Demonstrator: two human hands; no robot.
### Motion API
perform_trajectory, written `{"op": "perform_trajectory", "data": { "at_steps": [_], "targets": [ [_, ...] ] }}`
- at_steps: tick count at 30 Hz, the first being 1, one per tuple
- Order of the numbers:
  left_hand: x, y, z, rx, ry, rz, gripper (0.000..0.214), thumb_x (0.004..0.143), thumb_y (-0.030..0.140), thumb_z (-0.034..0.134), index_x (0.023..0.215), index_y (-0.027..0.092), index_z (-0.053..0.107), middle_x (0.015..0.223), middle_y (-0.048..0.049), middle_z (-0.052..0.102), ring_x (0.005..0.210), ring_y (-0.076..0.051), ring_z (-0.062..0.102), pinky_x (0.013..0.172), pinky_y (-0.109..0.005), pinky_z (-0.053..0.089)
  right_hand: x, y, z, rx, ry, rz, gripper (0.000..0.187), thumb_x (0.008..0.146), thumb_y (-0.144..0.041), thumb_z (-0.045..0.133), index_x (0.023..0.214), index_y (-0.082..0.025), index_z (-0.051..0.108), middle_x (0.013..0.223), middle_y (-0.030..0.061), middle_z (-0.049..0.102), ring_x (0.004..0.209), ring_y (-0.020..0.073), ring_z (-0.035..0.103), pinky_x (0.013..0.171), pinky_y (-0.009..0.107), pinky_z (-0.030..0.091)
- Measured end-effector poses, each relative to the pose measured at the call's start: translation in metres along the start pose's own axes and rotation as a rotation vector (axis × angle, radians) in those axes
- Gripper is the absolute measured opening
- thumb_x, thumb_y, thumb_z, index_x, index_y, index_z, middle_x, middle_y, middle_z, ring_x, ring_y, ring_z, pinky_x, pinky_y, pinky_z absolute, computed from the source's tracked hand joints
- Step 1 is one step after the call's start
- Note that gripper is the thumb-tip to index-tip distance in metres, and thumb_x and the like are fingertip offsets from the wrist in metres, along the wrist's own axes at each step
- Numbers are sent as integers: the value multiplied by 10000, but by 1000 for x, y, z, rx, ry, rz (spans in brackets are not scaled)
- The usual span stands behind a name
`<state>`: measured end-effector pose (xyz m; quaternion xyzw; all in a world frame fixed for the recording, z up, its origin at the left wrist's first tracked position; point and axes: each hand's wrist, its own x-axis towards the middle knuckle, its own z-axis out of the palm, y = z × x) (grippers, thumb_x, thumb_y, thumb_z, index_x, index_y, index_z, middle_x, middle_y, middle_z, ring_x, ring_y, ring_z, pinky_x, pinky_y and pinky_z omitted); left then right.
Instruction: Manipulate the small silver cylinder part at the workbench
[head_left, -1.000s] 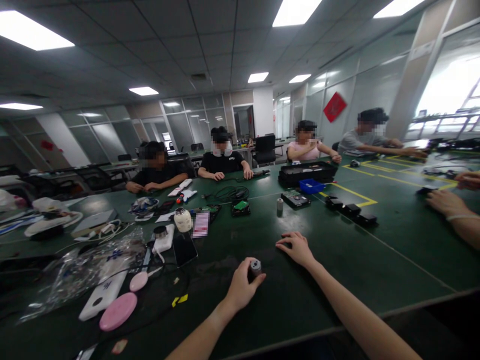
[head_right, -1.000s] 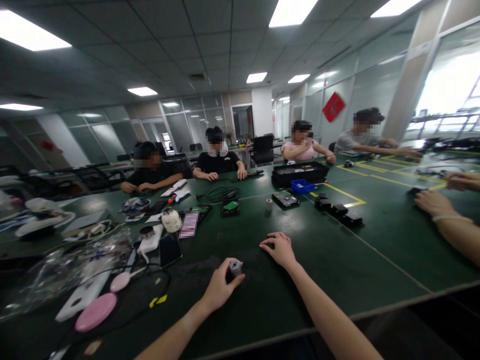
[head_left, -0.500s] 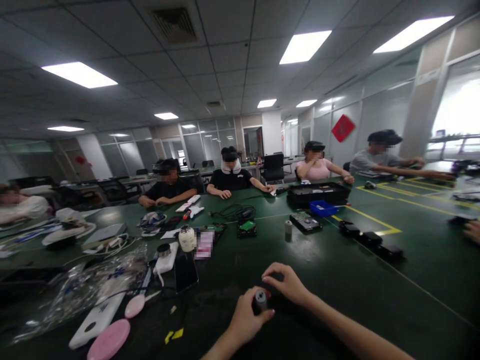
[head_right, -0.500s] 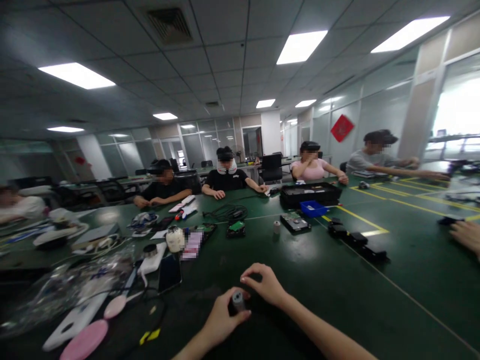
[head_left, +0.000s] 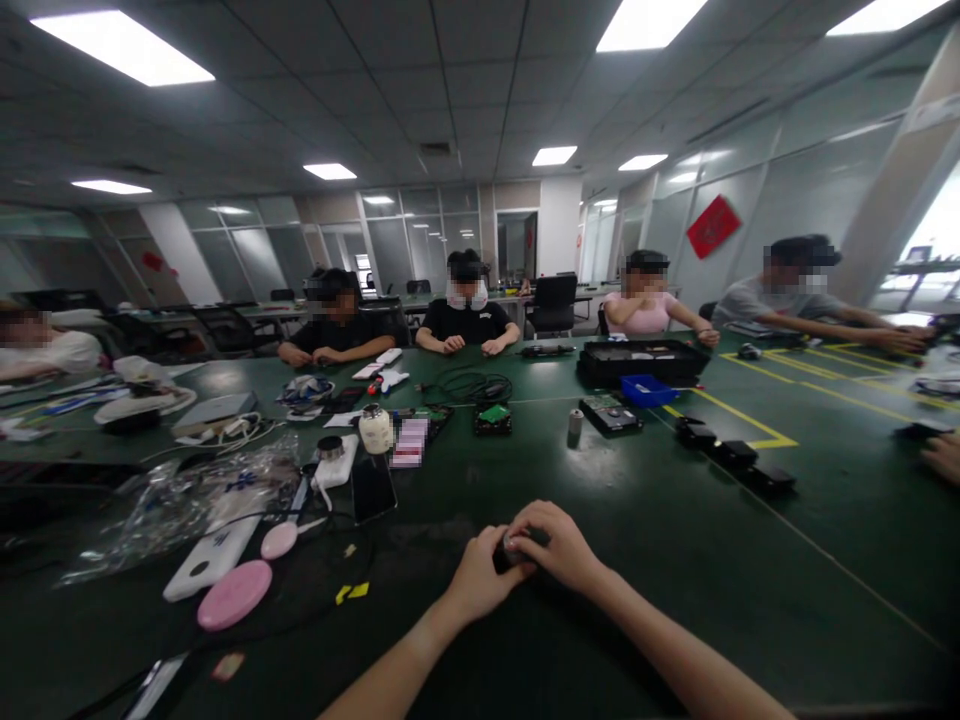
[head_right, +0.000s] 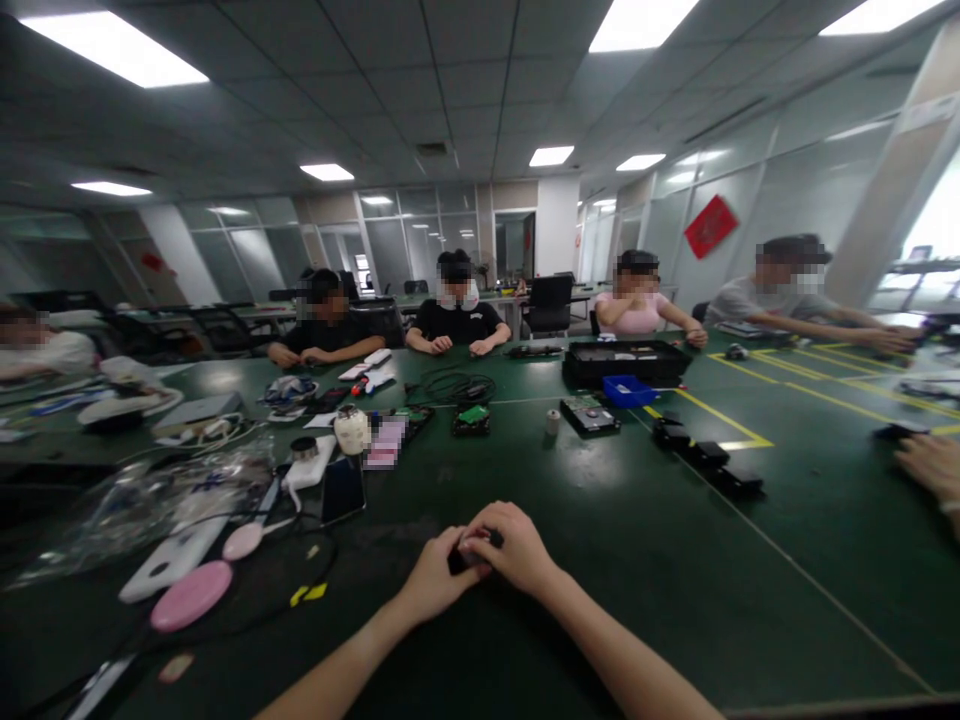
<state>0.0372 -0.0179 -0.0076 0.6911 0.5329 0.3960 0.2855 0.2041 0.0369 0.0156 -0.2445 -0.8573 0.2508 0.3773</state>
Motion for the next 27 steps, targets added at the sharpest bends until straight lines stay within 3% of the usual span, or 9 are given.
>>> {"op": "perform_trajectory", "data": {
  "at_steps": [19, 27],
  "targets": [
    [1, -6, 1, 48, 2, 18, 308, 731, 322, 745, 1001, 186, 682, 922, -44, 667, 857, -219, 633, 763, -306, 486, -2, 2, 6, 25, 40, 58, 165, 866, -351, 647, 816, -197, 681, 813, 43, 653, 811, 194, 587, 749, 320, 466],
    [1, -5, -4, 60, -4, 8, 310, 734, 362, 740, 981, 180, 697, 928, -57, 659, 855, -227, 636, 755, -315, 499, -4, -2, -1, 42, -31, 33, 185, 867, -290, 631, 1027, -261, 719, 918, 54, 656, 878, 204, 590, 792, 343, 481]
  ]
}}
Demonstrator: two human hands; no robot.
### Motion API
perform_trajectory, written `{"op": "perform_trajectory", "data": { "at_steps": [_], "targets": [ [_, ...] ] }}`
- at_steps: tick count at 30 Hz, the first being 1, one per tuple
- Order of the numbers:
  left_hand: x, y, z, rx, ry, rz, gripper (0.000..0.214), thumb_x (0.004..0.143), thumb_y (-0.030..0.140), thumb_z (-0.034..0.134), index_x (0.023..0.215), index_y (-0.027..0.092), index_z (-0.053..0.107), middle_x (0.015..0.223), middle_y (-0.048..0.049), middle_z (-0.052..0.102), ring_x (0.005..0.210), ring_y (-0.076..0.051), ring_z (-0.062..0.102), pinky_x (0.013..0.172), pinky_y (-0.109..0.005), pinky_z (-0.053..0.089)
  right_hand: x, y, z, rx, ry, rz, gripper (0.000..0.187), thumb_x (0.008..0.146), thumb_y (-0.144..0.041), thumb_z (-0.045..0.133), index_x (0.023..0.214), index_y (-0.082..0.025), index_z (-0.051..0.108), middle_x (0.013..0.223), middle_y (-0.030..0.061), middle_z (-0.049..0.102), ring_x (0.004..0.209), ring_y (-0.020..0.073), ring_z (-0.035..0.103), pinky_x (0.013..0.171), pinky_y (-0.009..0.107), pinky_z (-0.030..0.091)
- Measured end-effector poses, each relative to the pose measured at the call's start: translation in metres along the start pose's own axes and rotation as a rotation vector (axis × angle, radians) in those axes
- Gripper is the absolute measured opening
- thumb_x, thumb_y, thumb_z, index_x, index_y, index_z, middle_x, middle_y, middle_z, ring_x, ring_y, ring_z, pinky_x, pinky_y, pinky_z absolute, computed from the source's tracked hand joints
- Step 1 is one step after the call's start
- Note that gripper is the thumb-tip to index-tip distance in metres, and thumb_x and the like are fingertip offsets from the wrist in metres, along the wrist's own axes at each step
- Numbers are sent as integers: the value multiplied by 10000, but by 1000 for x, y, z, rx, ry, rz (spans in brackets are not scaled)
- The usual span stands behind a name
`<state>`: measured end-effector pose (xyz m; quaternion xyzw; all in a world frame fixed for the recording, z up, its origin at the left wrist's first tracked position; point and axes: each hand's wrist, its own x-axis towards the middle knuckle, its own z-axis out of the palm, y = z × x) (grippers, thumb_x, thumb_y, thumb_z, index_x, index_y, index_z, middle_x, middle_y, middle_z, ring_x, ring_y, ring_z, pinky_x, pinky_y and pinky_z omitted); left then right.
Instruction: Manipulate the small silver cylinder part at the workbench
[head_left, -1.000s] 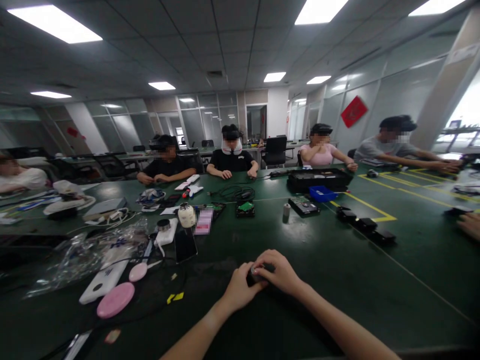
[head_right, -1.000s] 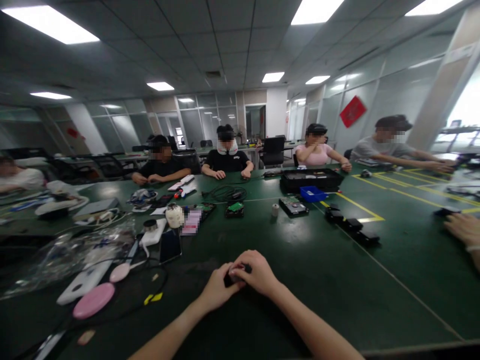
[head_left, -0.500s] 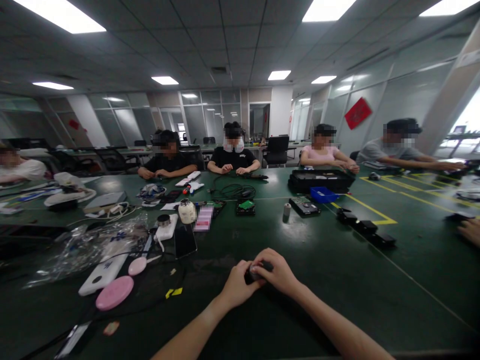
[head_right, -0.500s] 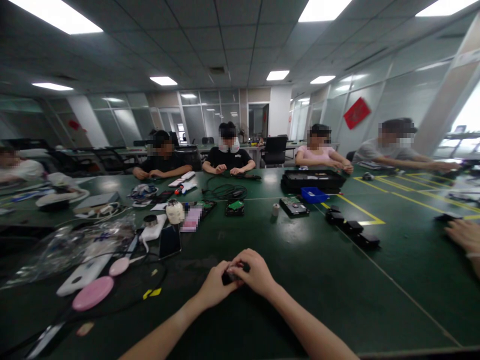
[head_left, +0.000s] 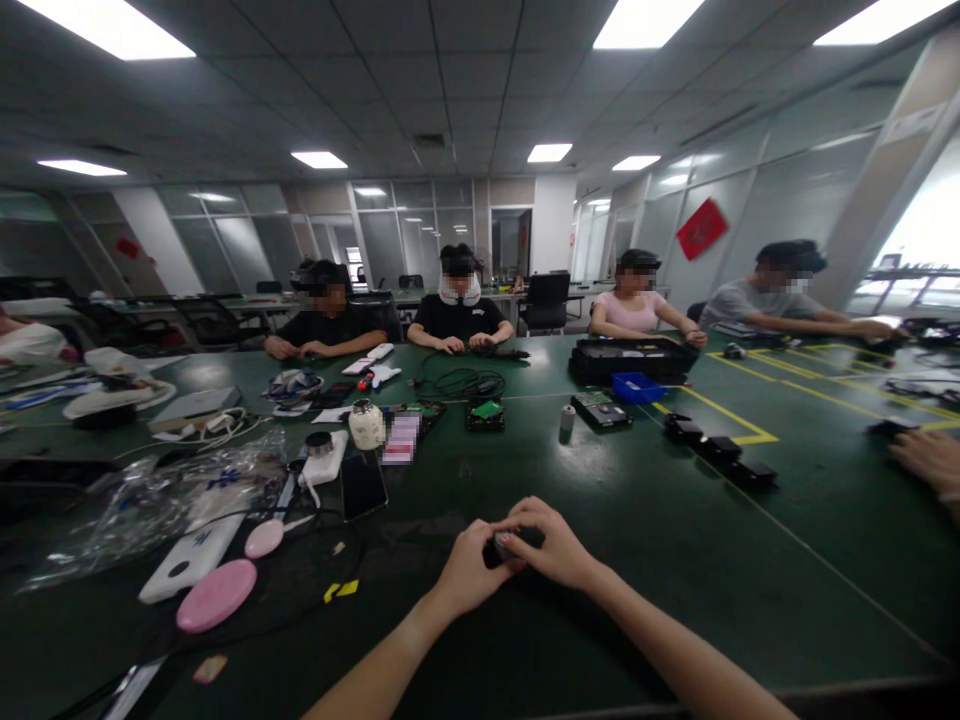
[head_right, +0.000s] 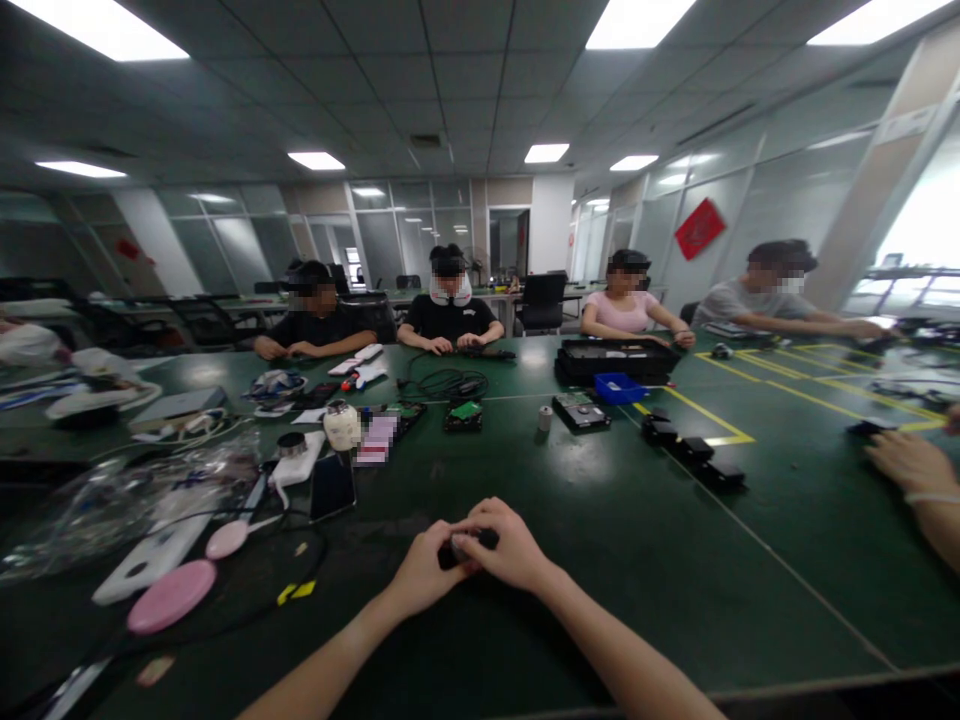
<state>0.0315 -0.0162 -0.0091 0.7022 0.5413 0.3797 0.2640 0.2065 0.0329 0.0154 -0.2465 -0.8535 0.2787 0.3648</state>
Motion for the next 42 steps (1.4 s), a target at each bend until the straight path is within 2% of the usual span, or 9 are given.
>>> {"op": "perform_trajectory", "data": {
  "at_steps": [6, 12, 19, 23, 26, 29, 33, 39, 42],
  "targets": [
    [0, 2, -3, 5, -16, 19, 363, 728, 341, 750, 1066, 221, 697, 965, -56, 655, 896, -233, 630, 810, -333, 493, -3, 2, -4, 44, 28, -7, 95, 833, -291, 662, 863, -201, 666, 898, 50, 656, 859, 197, 601, 803, 343, 487],
    [0, 1, -4, 20, -15, 11, 287, 723, 336, 748, 974, 201, 715, 915, -50, 645, 858, -227, 614, 773, -316, 481, -2, 1, -3, 51, 13, 6, 133, 846, -296, 650, 936, -198, 660, 887, 42, 658, 834, 184, 610, 764, 313, 500],
    [1, 2, -4, 73, -6, -9, 287, 702, 382, 755, 935, 216, 731, 818, -25, 595, 781, -218, 575, 715, -303, 456, 2, -1, 2, 35, 55, 16, 149, 889, -325, 608, 877, -204, 696, 872, 44, 662, 833, 177, 619, 767, 301, 508],
    [2, 2, -4, 85, -19, -22, 411, 697, 412, 763, 1067, 242, 710, 863, -34, 611, 808, -229, 580, 741, -319, 455, 9, 23, -11, -44, 172, 84, 221, 943, -347, 512, 971, -207, 681, 946, 66, 656, 887, 192, 607, 812, 335, 500],
    [1, 2, -6, 83, -34, -26, 462, 697, 439, 762, 1118, 262, 692, 907, -40, 614, 832, -235, 587, 762, -328, 457, 8, 54, -31, -164, 232, 172, 223, 910, -365, 547, 979, -229, 710, 963, 75, 644, 961, 233, 575, 899, 416, 444],
    [0, 2, -8, 82, -46, -26, 463, 698, 466, 757, 1113, 270, 694, 926, -41, 605, 840, -234, 589, 765, -328, 459, 2, 79, -47, -288, 229, 276, 188, 838, -394, 623, 884, -267, 754, 972, 78, 631, 1019, 297, 536, 926, 522, 372],
    [0, 3, -10, 87, -54, -22, 472, 687, 489, 763, 1100, 269, 699, 933, -44, 587, 856, -236, 584, 778, -331, 456, -6, 93, -52, -371, 201, 363, 181, 791, -422, 654, 890, -318, 765, 1053, 72, 625, 1086, 329, 503, 928, 556, 335],
    [2, 0, -10, 89, -65, -13, 512, 685, 512, 762, 1127, 264, 689, 930, -37, 562, 861, -223, 566, 795, -325, 443, -5, 86, -50, -347, 233, 386, 189, 784, -432, 671, 857, -291, 774, 1116, 92, 636, 1138, 361, 482, 951, 589, 306],
    [3, -3, -9, 88, -57, -13, 586, 608, 506, 817, 1127, 264, 691, 926, -27, 547, 864, -223, 555, 783, -321, 446, -1, 65, -41, -275, 264, 305, 203, 849, -386, 620, 893, -242, 757, 1067, 93, 669, 1088, 301, 545, 976, 524, 350]
  ]
}}
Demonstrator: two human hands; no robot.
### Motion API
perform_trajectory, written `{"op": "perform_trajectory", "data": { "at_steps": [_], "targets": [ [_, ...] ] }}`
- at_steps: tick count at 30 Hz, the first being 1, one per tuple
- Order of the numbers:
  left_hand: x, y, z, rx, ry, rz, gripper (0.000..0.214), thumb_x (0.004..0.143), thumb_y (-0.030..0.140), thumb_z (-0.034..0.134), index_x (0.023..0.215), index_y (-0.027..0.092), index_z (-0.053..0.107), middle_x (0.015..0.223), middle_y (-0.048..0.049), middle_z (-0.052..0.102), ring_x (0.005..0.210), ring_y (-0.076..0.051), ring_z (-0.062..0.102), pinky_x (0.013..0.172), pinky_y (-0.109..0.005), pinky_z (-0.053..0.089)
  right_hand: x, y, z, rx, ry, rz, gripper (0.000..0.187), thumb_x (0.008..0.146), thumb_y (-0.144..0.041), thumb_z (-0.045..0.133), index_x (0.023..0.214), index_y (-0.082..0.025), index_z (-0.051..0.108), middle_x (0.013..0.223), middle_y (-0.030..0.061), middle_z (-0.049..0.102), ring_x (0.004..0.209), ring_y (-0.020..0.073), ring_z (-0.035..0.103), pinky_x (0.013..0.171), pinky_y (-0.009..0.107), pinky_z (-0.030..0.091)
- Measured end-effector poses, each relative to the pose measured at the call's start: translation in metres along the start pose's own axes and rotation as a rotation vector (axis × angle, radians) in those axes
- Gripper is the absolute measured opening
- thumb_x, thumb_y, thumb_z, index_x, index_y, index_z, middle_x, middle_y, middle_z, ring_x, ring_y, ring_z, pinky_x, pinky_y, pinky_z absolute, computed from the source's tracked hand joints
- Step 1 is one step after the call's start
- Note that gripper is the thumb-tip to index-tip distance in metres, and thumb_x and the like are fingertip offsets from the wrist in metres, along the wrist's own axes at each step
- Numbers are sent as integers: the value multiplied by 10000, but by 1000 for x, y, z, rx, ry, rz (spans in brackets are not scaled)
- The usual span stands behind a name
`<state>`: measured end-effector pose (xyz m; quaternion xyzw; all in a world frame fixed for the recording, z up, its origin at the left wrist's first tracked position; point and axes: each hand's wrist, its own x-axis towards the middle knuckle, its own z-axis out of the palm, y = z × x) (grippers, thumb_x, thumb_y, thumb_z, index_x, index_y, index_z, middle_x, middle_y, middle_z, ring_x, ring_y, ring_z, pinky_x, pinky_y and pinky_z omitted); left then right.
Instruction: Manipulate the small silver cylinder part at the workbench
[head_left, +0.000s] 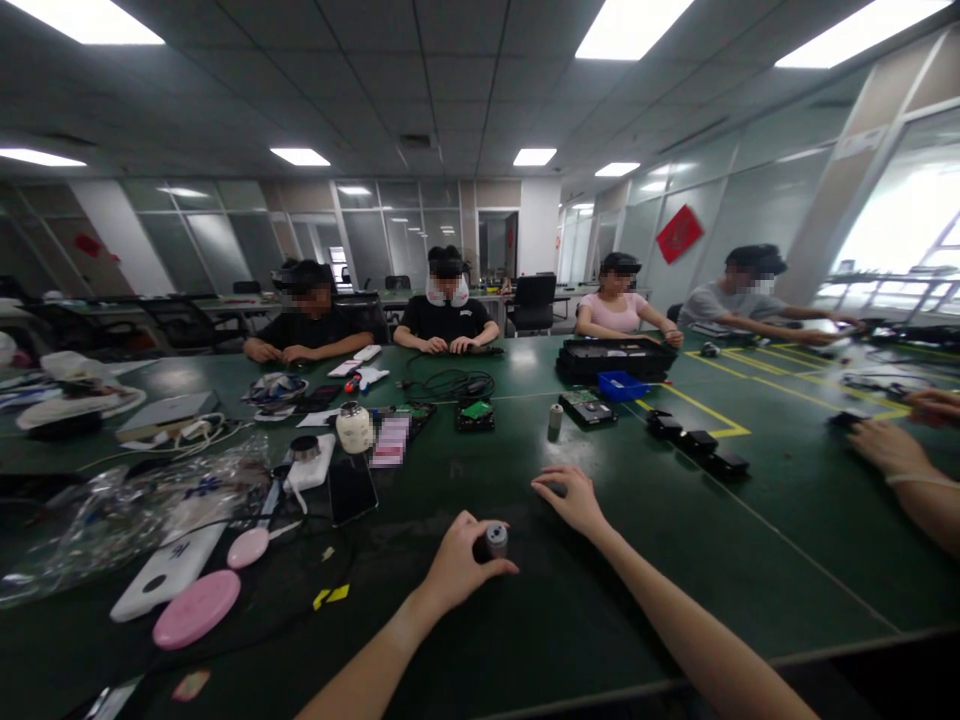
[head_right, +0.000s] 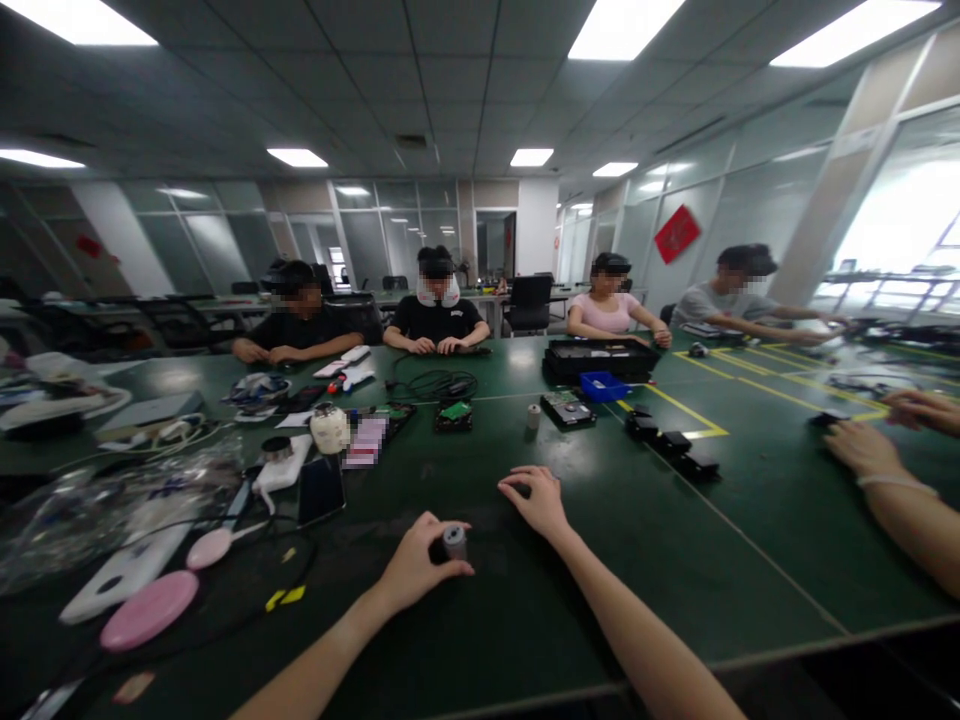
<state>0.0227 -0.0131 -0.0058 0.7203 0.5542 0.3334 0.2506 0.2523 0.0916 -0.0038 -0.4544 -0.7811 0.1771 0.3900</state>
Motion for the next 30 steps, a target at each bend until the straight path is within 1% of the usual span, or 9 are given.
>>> {"op": "perform_trajectory", "data": {
  "at_steps": [2, 4, 7, 9, 12, 17, 24, 27, 30],
  "targets": [
    [0, -2, 1, -2, 13, 7, 624, 559, 465, 857, 1127, 268, 692, 920, -17, 540, 874, -220, 547, 788, -315, 447, -8, -22, 5, 79, -10, -80, 200, 886, -350, 586, 933, -223, 732, 1060, 80, 683, 1048, 246, 589, 959, 432, 412],
    [1, -2, 1, -2, 26, 18, 586, 538, 423, 879, 1075, 254, 714, 891, -9, 541, 874, -218, 539, 786, -308, 443, -19, -45, 11, 151, -58, -163, 175, 894, -331, 590, 937, -220, 717, 1031, 65, 699, 993, 211, 625, 903, 361, 466],
    [1, -2, 1, -4, 35, 35, 404, 558, 395, 878, 895, 215, 748, 827, -4, 549, 857, -215, 531, 752, -294, 434, -34, -69, 18, 205, -137, -256, 103, 861, -299, 650, 917, -245, 718, 952, 30, 720, 939, 193, 646, 884, 331, 472],
    [1, -1, 1, -6, 37, 41, 331, 578, 384, 871, 822, 202, 741, 815, -5, 559, 853, -214, 530, 734, -288, 429, -39, -76, 20, 228, -172, -293, 83, 846, -270, 671, 911, -254, 719, 946, 22, 722, 927, 194, 650, 877, 331, 469],
    [1, -1, 1, -5, 35, 48, 328, 578, 371, 875, 827, 208, 737, 820, -5, 574, 855, -214, 529, 730, -286, 426, -40, -75, 21, 252, -179, -299, 93, 866, -241, 644, 934, -246, 707, 945, 26, 720, 903, 193, 652, 846, 328, 473],
    [2, -3, 2, 1, 45, 43, 399, 563, 393, 879, 884, 205, 734, 843, -8, 560, 845, -210, 530, 733, -292, 435, -36, -71, 22, 246, -158, -276, 94, 866, -237, 642, 934, -235, 707, 883, 28, 716, 841, 194, 647, 801, 323, 476],
    [3, -1, 1, 0, 43, 37, 416, 574, 379, 875, 925, 203, 740, 836, -10, 551, 830, -209, 531, 720, -291, 442, -32, -75, 22, 248, -185, -266, 103, 863, -252, 638, 920, -237, 722, 853, 28, 706, 793, 178, 646, 739, 293, 488],
    [3, 0, 0, 5, 26, 44, 421, 597, 393, 861, 966, 228, 741, 840, -12, 572, 837, -211, 529, 722, -292, 438, -31, -73, 18, 256, -187, -271, 64, 829, -253, 669, 865, -231, 717, 857, 25, 702, 796, 178, 647, 756, 300, 488],
    [3, 0, 0, 18, 16, 47, 433, 602, 437, 849, 977, 250, 742, 840, -11, 579, 846, -216, 523, 725, -298, 434, -31, -68, 13, 267, -144, -252, 64, 818, -248, 673, 774, -201, 678, 875, 41, 699, 835, 193, 648, 803, 330, 480]
  ]
}}
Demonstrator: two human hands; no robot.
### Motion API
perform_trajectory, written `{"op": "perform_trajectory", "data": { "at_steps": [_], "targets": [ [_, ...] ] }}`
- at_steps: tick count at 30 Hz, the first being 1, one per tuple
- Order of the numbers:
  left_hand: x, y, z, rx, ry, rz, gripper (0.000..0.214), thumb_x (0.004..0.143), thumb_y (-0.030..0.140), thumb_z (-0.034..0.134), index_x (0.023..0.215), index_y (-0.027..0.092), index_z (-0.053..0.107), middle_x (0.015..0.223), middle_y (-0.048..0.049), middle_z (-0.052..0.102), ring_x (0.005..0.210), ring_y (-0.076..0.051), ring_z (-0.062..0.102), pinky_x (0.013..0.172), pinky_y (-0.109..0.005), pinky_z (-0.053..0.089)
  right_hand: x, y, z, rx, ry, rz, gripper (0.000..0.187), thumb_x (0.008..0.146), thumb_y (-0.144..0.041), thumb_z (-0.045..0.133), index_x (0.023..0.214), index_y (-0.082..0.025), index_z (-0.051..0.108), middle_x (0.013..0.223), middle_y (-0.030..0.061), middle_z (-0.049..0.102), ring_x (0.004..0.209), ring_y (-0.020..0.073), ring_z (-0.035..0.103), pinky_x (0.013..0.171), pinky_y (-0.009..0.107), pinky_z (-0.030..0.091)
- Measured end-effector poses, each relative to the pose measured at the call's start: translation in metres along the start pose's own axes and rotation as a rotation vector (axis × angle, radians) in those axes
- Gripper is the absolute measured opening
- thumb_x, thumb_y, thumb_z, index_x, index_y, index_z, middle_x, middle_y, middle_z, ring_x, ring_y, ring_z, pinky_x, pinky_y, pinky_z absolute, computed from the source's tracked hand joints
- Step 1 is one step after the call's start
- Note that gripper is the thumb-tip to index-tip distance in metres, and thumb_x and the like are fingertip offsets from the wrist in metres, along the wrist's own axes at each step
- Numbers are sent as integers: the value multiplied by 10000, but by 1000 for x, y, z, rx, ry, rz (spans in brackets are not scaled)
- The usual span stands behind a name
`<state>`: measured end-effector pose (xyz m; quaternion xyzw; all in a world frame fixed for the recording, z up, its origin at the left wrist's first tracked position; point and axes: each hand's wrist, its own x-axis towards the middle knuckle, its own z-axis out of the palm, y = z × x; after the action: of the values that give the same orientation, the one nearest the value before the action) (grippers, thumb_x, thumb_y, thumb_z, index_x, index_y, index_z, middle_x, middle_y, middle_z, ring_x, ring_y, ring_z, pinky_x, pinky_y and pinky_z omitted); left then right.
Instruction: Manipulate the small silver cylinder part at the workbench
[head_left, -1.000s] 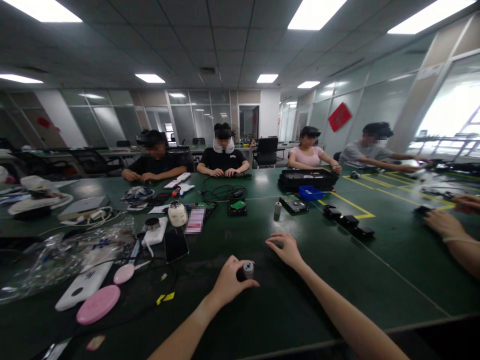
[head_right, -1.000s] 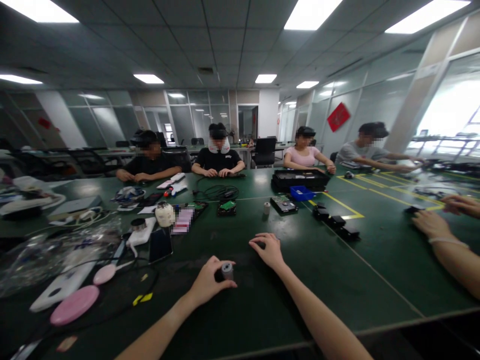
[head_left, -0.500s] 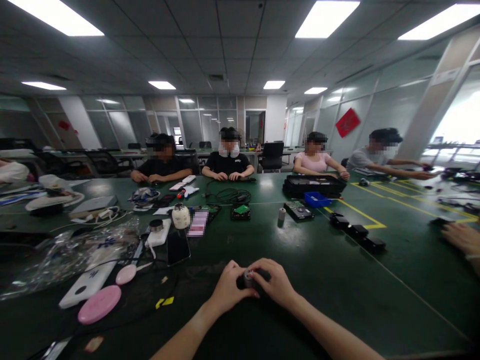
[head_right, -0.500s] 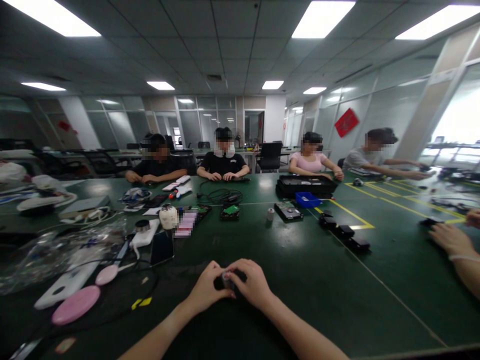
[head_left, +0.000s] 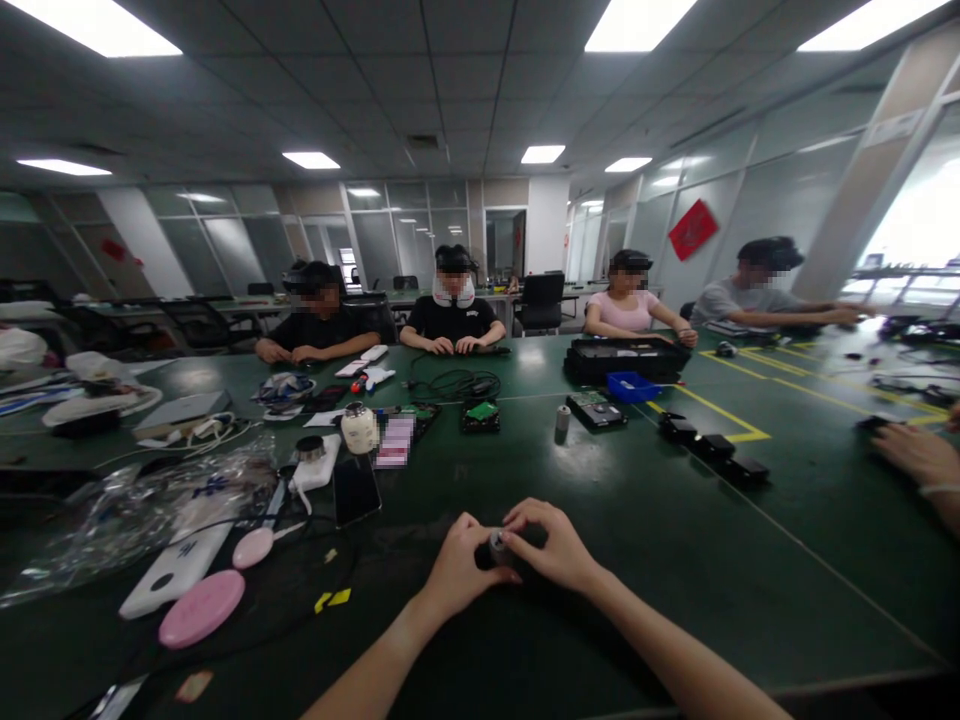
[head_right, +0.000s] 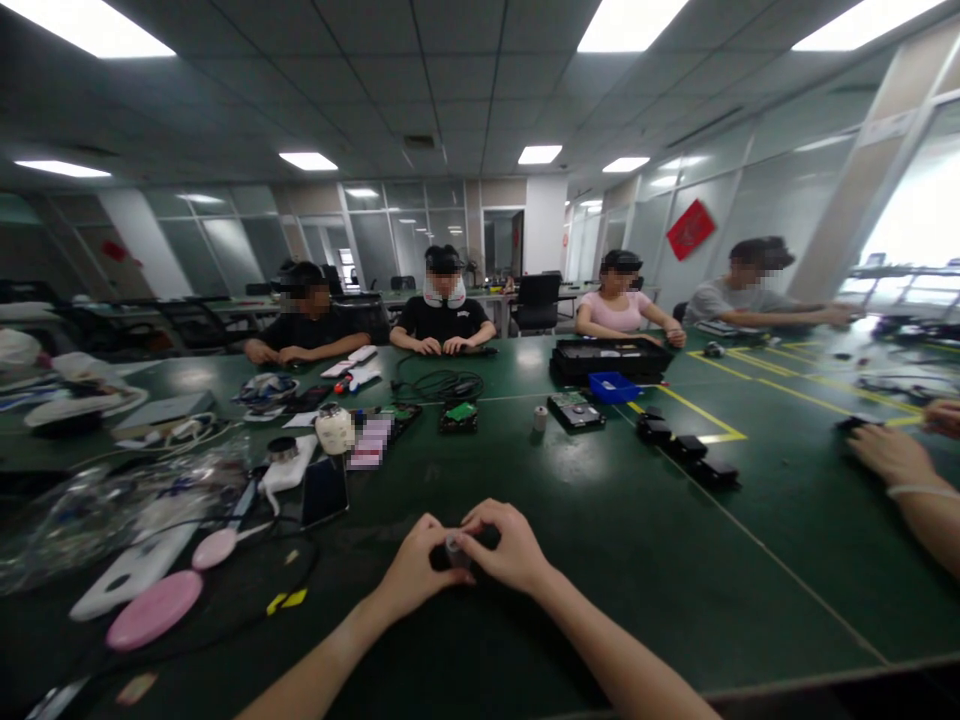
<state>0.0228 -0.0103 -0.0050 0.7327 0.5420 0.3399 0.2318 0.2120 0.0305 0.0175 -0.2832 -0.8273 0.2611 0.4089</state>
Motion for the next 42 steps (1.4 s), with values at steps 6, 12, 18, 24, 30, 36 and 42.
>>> {"op": "perform_trajectory", "data": {
  "at_steps": [6, 12, 18, 24, 30, 36, 42],
  "targets": [
    [0, -4, 2, 4, 13, 2, 441, 591, 461, 850, 941, 217, 738, 854, -21, 567, 839, -217, 532, 731, -305, 439, -3, 0, -5, 17, 17, 4, 191, 804, -251, 693, 992, -225, 677, 980, 45, 717, 918, 210, 648, 846, 359, 474],
    [0, -5, 3, -3, 29, -3, 415, 614, 475, 832, 883, 177, 723, 851, -26, 548, 817, -212, 536, 704, -299, 441, -1, -4, 11, 33, 16, -39, 129, 823, -202, 678, 913, -271, 740, 847, 8, 747, 817, 191, 658, 784, 339, 487],
    [-1, -3, 1, -7, 13, -12, 484, 593, 513, 829, 964, 217, 736, 865, -29, 564, 847, -224, 536, 753, -323, 442, 5, 14, 9, 10, 169, 30, 91, 850, -264, 648, 869, -245, 735, 872, 30, 744, 841, 194, 666, 805, 336, 511],
    [-2, 0, -2, -17, -2, -25, 601, 582, 556, 815, 1089, 250, 713, 911, -38, 582, 870, -230, 537, 786, -341, 447, 11, 64, -16, -119, 247, 162, 112, 808, -294, 648, 831, -230, 737, 833, 31, 743, 816, 231, 665, 807, 399, 502],
    [-3, 1, -5, -4, -16, -33, 620, 571, 570, 815, 1096, 258, 712, 932, -44, 582, 884, -236, 537, 794, -347, 448, 7, 85, -23, -147, 171, 221, 123, 737, -298, 684, 821, -244, 756, 821, 14, 747, 822, 237, 662, 781, 383, 505],
    [-2, 1, -4, 5, -5, -40, 654, 552, 541, 839, 1121, 249, 702, 949, -51, 575, 898, -247, 533, 822, -369, 443, 10, 79, -22, -72, 191, 239, 109, 737, -304, 700, 792, -222, 746, 784, 27, 743, 795, 247, 680, 800, 416, 514],
    [-3, 2, -3, -3, -1, -31, 608, 549, 484, 864, 1098, 273, 710, 919, -35, 587, 869, -236, 524, 788, -351, 444, 5, 31, -2, 125, 210, 162, 122, 827, -292, 650, 789, -181, 687, 886, 68, 747, 881, 226, 705, 838, 377, 543]
  ]
}}
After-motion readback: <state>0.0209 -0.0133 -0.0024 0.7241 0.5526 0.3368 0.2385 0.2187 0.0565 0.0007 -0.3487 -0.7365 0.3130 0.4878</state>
